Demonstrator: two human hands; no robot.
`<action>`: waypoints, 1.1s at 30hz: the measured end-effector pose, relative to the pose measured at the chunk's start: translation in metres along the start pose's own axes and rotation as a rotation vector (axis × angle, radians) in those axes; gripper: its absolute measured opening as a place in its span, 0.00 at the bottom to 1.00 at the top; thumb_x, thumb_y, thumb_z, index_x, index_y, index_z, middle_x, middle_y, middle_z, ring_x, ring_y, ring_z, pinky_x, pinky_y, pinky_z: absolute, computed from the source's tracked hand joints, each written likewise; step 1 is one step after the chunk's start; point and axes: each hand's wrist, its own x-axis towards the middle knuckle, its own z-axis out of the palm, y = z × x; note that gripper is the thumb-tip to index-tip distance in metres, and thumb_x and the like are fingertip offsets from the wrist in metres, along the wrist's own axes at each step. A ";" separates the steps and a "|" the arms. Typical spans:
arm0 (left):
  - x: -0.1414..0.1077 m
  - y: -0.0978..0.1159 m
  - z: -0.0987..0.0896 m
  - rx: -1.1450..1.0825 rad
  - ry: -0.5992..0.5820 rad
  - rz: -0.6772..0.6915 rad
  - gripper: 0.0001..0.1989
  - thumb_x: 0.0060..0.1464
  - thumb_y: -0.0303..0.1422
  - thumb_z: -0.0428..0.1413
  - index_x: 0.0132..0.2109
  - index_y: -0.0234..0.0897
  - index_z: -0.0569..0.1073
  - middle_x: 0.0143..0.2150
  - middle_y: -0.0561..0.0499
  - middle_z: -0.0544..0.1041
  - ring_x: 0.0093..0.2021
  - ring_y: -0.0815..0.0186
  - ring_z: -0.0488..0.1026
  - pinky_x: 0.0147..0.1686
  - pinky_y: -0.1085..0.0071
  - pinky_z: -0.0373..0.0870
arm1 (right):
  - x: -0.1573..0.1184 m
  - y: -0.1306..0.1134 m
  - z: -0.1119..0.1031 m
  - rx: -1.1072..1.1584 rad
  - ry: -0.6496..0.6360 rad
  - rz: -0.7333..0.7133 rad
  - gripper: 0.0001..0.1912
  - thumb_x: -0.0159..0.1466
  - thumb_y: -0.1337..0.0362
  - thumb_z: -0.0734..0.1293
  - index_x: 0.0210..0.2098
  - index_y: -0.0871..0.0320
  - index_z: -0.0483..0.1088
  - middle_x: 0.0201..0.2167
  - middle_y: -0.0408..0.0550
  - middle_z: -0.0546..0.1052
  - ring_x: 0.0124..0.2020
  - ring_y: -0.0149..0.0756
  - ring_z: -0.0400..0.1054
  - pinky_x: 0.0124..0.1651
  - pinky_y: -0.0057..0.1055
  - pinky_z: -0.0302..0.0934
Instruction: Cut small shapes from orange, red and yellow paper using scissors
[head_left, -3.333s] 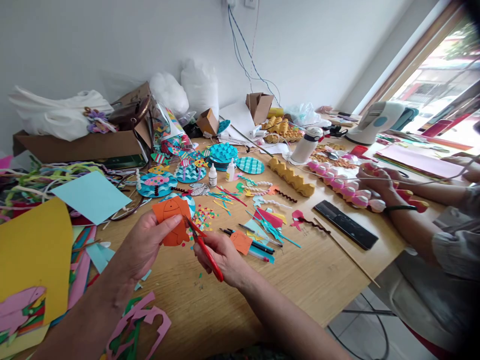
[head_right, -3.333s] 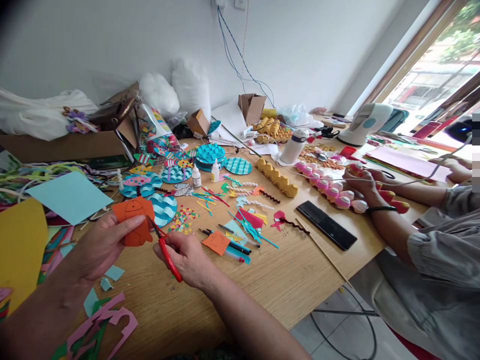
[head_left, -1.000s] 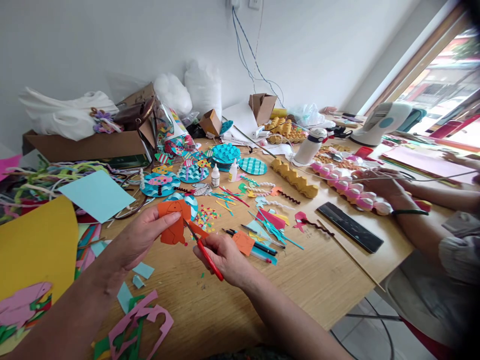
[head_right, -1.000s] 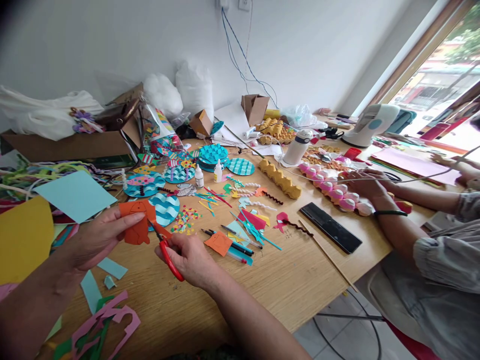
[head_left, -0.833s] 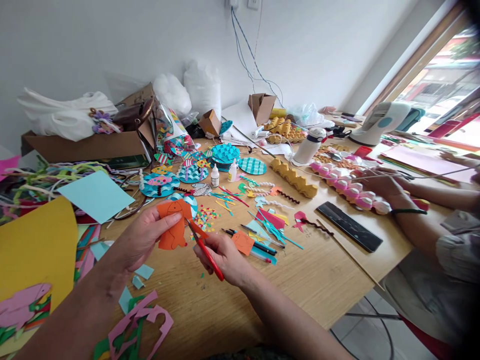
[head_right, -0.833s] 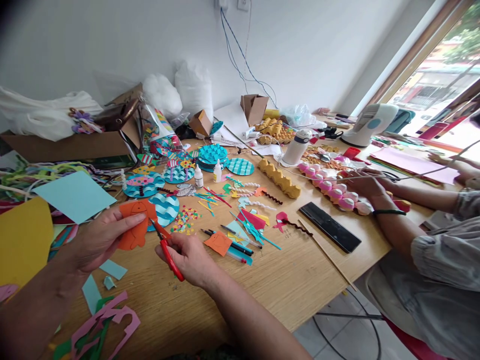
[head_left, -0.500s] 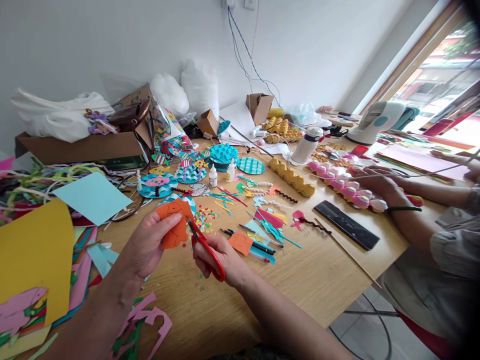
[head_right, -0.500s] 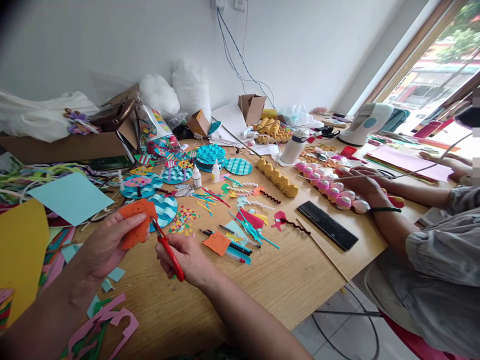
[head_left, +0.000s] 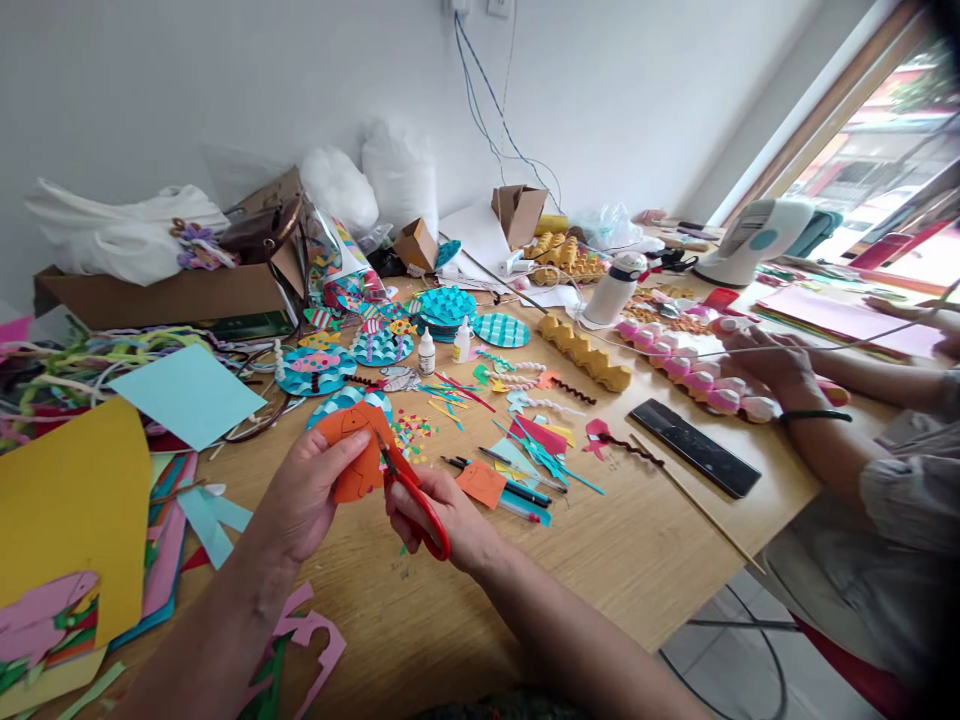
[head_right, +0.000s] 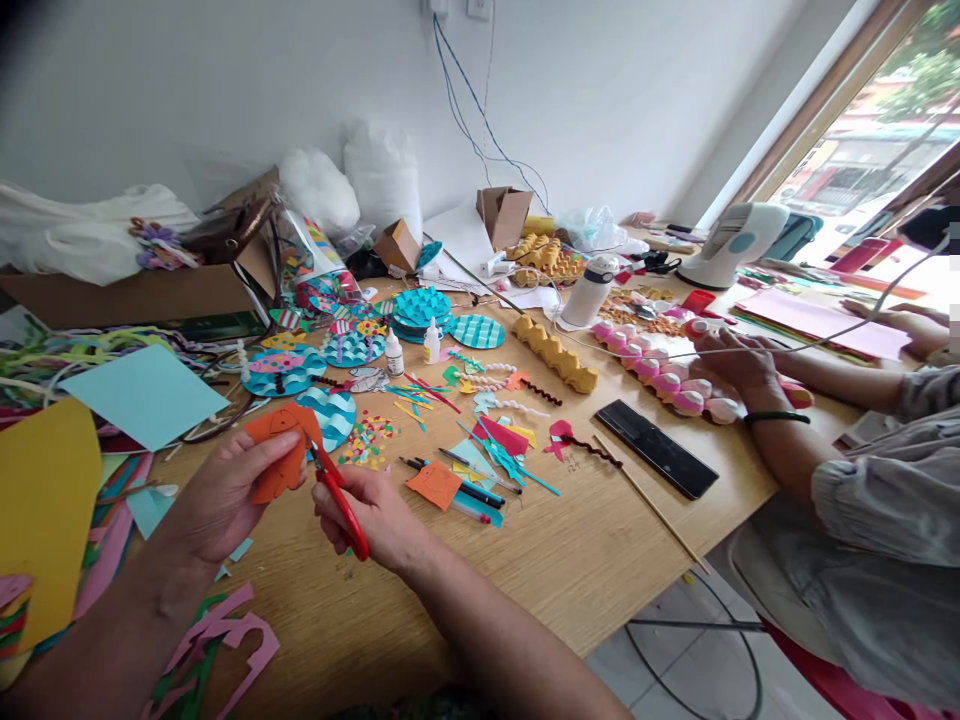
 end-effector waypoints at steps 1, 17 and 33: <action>0.000 0.000 0.001 -0.004 0.016 0.007 0.12 0.33 0.34 0.67 0.28 0.35 0.76 0.18 0.57 0.73 0.19 0.72 0.65 0.20 0.77 0.62 | 0.000 0.000 0.000 -0.002 0.002 -0.003 0.28 0.54 0.38 0.65 0.23 0.57 0.58 0.13 0.35 0.62 0.13 0.22 0.54 0.18 0.23 0.48; 0.001 -0.007 0.001 -0.062 0.060 0.040 0.12 0.34 0.33 0.67 0.31 0.36 0.78 0.22 0.58 0.77 0.22 0.73 0.70 0.23 0.80 0.66 | 0.000 0.006 0.000 0.009 0.037 -0.003 0.25 0.58 0.42 0.64 0.24 0.58 0.59 0.13 0.34 0.61 0.12 0.21 0.54 0.16 0.21 0.46; -0.001 -0.005 0.004 -0.071 0.066 0.038 0.12 0.34 0.33 0.67 0.29 0.35 0.77 0.18 0.58 0.75 0.18 0.74 0.67 0.19 0.81 0.64 | -0.001 0.006 0.001 -0.008 0.101 0.036 0.21 0.57 0.49 0.68 0.23 0.57 0.58 0.13 0.34 0.60 0.13 0.21 0.53 0.15 0.20 0.47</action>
